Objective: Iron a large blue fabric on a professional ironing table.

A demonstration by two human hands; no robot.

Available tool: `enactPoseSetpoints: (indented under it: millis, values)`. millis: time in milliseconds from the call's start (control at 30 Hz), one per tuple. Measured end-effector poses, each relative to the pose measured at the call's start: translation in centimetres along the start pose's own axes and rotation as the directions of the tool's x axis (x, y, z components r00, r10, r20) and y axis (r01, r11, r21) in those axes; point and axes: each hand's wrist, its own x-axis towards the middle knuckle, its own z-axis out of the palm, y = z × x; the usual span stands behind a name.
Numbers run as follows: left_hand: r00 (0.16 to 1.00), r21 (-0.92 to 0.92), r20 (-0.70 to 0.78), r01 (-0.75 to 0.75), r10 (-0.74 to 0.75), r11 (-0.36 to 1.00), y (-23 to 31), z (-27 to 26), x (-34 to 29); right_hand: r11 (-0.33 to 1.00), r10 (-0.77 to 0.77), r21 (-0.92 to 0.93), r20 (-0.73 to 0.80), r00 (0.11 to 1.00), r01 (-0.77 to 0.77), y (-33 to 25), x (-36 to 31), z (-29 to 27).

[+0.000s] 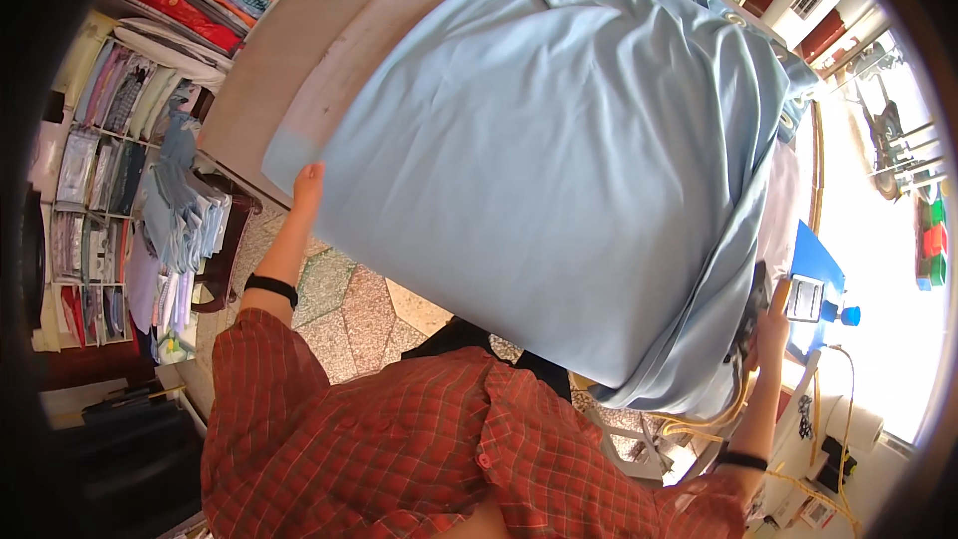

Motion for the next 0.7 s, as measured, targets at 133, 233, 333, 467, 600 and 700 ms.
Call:
enactPoseSetpoints:
  millis: [133,233,333,467,600,700]
  values:
    - [0.999,-0.027,0.044,-0.014,0.015,1.0,2.1,-0.3,4.6,0.992,0.047,-0.109,-0.124,0.991,-0.061,-1.2,-12.1,-2.2]
    - [1.0,-0.036,-0.001,0.017,-0.017,0.999,1.9,1.1,9.4,0.979,0.188,-0.068,-0.089,0.978,-0.194,-4.4,-22.0,-3.1]
    - [1.0,0.025,-0.001,0.012,-0.012,1.0,2.3,3.8,15.5,0.933,0.298,-0.16,-0.157,0.942,-0.322,-10.0,-31.1,-1.3]
    - [0.993,-0.136,0.103,-0.041,0.056,0.99,5.0,8.2,22.0,0.96,0.152,-0.212,-0.143,0.978,-0.18,-13.6,-37.1,4.0]
    - [0.907,-0.469,0.415,0.141,0.076,0.872,10.1,10.8,25.1,0.973,-0.117,-0.206,-0.041,0.992,0.106,-24.1,-38.0,13.1]
    - [0.789,-0.479,0.598,0.208,0.143,0.853,12.7,12.1,25.8,0.951,-0.238,-0.177,0.097,0.966,0.252,-33.3,-36.8,20.8]
